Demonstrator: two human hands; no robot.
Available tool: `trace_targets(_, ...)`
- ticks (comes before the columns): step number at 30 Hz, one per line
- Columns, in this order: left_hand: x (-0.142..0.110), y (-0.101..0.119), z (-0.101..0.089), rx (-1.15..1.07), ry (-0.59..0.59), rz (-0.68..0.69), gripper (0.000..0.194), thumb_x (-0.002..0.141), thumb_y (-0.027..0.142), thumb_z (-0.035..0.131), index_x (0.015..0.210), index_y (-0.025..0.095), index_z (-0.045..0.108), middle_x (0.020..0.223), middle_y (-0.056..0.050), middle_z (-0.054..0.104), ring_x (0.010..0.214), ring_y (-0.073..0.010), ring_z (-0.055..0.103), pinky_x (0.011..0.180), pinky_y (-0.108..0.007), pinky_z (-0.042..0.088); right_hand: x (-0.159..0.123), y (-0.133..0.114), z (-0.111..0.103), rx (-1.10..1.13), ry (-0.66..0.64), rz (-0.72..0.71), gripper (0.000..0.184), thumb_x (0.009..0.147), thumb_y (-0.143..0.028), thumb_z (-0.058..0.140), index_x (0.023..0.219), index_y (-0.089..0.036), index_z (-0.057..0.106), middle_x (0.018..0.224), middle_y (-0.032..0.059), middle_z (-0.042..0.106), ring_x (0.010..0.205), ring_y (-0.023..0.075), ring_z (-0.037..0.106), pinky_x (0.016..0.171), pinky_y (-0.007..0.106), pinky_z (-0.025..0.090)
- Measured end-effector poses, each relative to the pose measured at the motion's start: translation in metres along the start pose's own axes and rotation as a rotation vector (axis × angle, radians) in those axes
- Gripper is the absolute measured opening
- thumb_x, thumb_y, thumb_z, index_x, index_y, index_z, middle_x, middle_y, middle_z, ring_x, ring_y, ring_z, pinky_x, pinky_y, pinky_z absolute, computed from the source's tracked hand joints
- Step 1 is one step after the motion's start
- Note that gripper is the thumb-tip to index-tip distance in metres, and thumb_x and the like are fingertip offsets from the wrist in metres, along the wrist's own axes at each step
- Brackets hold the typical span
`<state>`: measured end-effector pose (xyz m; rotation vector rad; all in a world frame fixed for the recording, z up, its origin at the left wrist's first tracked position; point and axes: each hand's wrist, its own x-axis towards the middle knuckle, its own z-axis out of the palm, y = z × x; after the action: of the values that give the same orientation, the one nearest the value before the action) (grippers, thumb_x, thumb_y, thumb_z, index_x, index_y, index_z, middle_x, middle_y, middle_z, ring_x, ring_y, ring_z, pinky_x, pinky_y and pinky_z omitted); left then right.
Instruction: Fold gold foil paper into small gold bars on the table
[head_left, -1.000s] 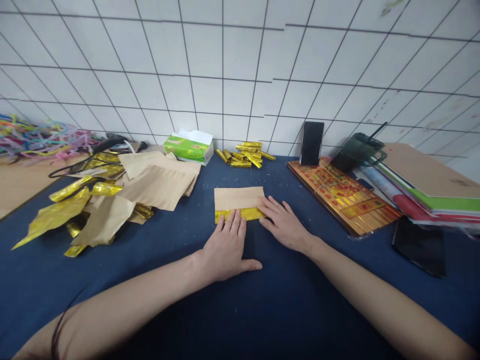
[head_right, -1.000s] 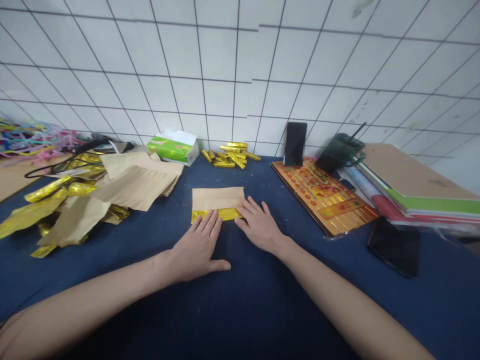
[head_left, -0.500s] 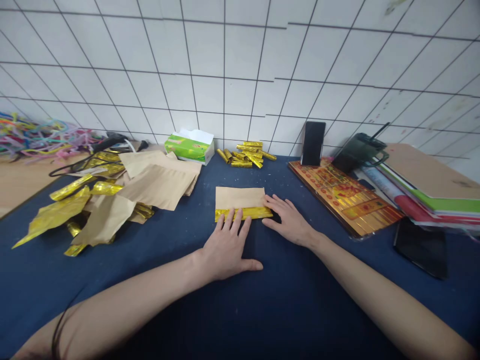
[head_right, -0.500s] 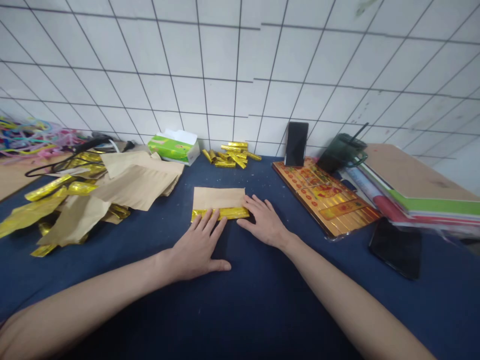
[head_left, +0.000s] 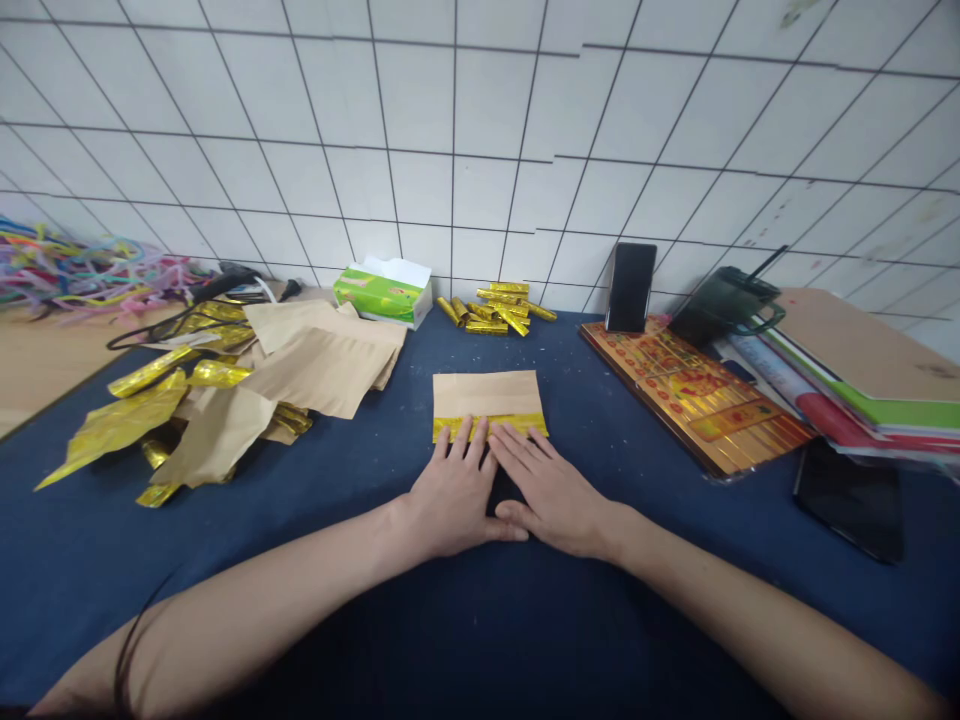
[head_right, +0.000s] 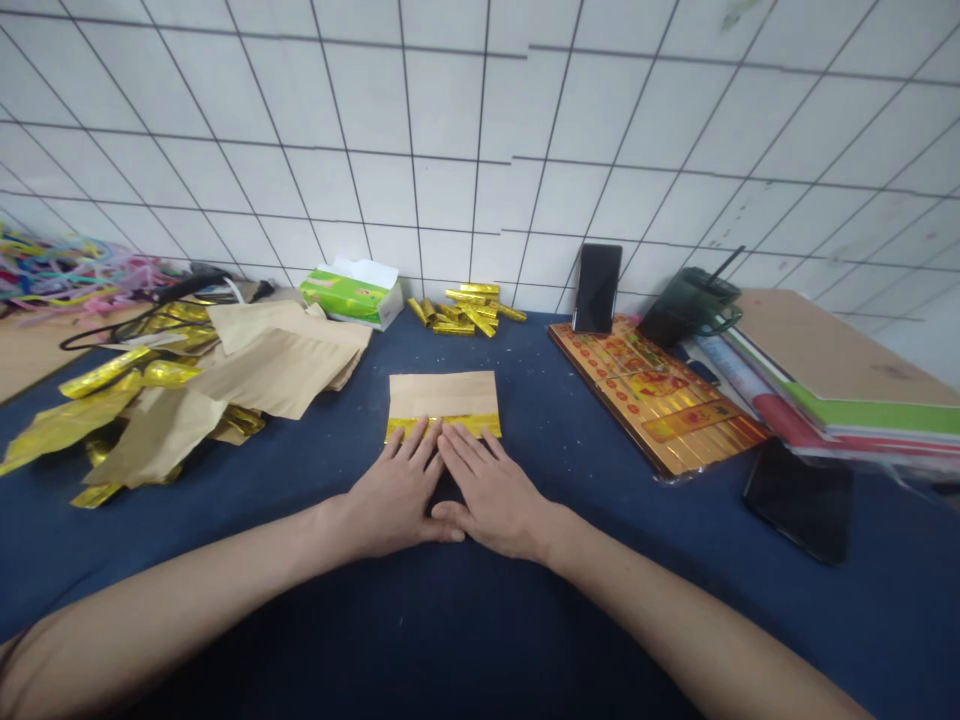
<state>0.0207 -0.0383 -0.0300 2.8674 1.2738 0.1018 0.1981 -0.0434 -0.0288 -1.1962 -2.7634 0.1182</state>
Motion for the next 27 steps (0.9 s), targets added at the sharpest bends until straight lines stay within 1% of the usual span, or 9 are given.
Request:
trace_targets(3, 0.000, 0.000, -0.001, -0.001, -0.012, -0.004, 0.102, 0.066, 0.079, 0.027, 0.137, 0.006, 0.022, 0.142, -0.021, 0.021, 0.131, -0.0369, 0.012, 0.101, -0.054, 0.017, -0.002, 0.002, 0.007, 0.002, -0.028, 0.059, 0.078, 0.083, -0.060, 0.030, 0.139, -0.007, 0.017, 0.144, 0.0158, 0.017, 0.134, 0.0234, 0.008, 0.108, 0.043, 0.015)
trace_targets(6, 0.000, 0.000, -0.001, 0.003, -0.028, -0.019, 0.104, 0.066, 0.080, 0.024, 0.136, 0.004, 0.023, 0.141, -0.023, 0.021, 0.131, -0.0363, 0.012, 0.102, -0.054, 0.017, -0.006, 0.007, 0.009, -0.012, -0.031, 0.127, 0.080, 0.082, -0.062, 0.028, 0.138, -0.006, 0.020, 0.144, 0.0168, 0.017, 0.133, 0.0242, 0.007, 0.108, 0.043, 0.016)
trace_targets(9, 0.000, 0.000, 0.000, 0.013, -0.036, -0.024, 0.106, 0.066, 0.081, 0.022, 0.135, 0.001, 0.024, 0.141, -0.024, 0.021, 0.132, -0.0358, 0.011, 0.103, -0.052, 0.017, -0.010, 0.008, 0.006, -0.013, -0.030, 0.180, 0.079, 0.082, -0.063, 0.026, 0.138, -0.007, 0.021, 0.143, 0.0172, 0.020, 0.133, 0.0250, 0.010, 0.107, 0.044, 0.018)
trace_targets(12, -0.001, -0.001, 0.002, 0.034, -0.035, -0.031, 0.105, 0.066, 0.080, 0.024, 0.135, 0.000, 0.025, 0.141, -0.025, 0.020, 0.132, -0.0355, 0.009, 0.103, -0.051, 0.017, -0.010, 0.006, 0.003, -0.015, -0.032, 0.188, 0.080, 0.081, -0.064, 0.027, 0.137, -0.007, 0.023, 0.143, 0.0174, 0.023, 0.132, 0.0257, 0.014, 0.106, 0.044, 0.020)
trace_targets(15, -0.001, -0.003, 0.002, 0.037, -0.029, -0.030, 0.104, 0.068, 0.079, 0.021, 0.134, 0.000, 0.025, 0.141, -0.025, 0.020, 0.132, -0.0347, 0.009, 0.104, -0.050, 0.016, -0.007, 0.003, 0.001, -0.051, -0.025, 0.189, 0.081, 0.080, -0.065, 0.026, 0.135, -0.005, 0.028, 0.141, 0.0189, 0.027, 0.131, 0.0276, 0.019, 0.105, 0.046, 0.021)
trace_targets(19, 0.004, -0.017, -0.002, 0.014, -0.062, 0.015, 0.100, 0.072, 0.076, 0.019, 0.135, -0.002, 0.023, 0.141, -0.025, 0.017, 0.133, -0.0316, 0.009, 0.105, -0.045, 0.015, -0.004, -0.005, -0.003, -0.146, -0.006, 0.209, 0.073, 0.083, -0.060, 0.026, 0.130, -0.005, 0.038, 0.136, 0.0202, 0.036, 0.127, 0.0318, 0.030, 0.100, 0.050, 0.026)
trace_targets(22, 0.010, -0.033, -0.009, -0.026, -0.121, 0.106, 0.086, 0.080, 0.067, 0.020, 0.137, 0.003, 0.018, 0.144, -0.019, 0.012, 0.133, -0.0266, 0.007, 0.106, -0.042, 0.013, -0.003, -0.011, -0.009, -0.202, -0.013, 0.222, 0.072, 0.083, -0.059, 0.028, 0.124, -0.003, 0.046, 0.130, 0.0220, 0.043, 0.120, 0.0327, 0.039, 0.095, 0.048, 0.032)
trace_targets(25, 0.013, -0.043, -0.015, -0.040, -0.146, 0.132, 0.079, 0.082, 0.064, 0.023, 0.139, 0.009, 0.015, 0.145, -0.014, 0.010, 0.134, -0.0237, 0.006, 0.106, -0.043, 0.013, -0.004, -0.014, -0.015, -0.232, -0.010, 0.213, 0.070, 0.083, -0.060, 0.029, 0.120, -0.004, 0.050, 0.126, 0.0221, 0.048, 0.115, 0.0319, 0.045, 0.096, 0.048, 0.030)
trace_targets(27, 0.012, -0.044, -0.016, -0.013, -0.159, 0.095, 0.082, 0.080, 0.065, 0.024, 0.139, 0.008, 0.014, 0.144, -0.015, 0.010, 0.134, -0.0246, 0.006, 0.106, -0.044, 0.012, -0.004, -0.014, -0.017, -0.230, -0.004, 0.212, 0.068, 0.083, -0.059, 0.029, 0.119, -0.006, 0.052, 0.125, 0.0207, 0.050, 0.114, 0.0313, 0.046, 0.098, 0.049, 0.028)
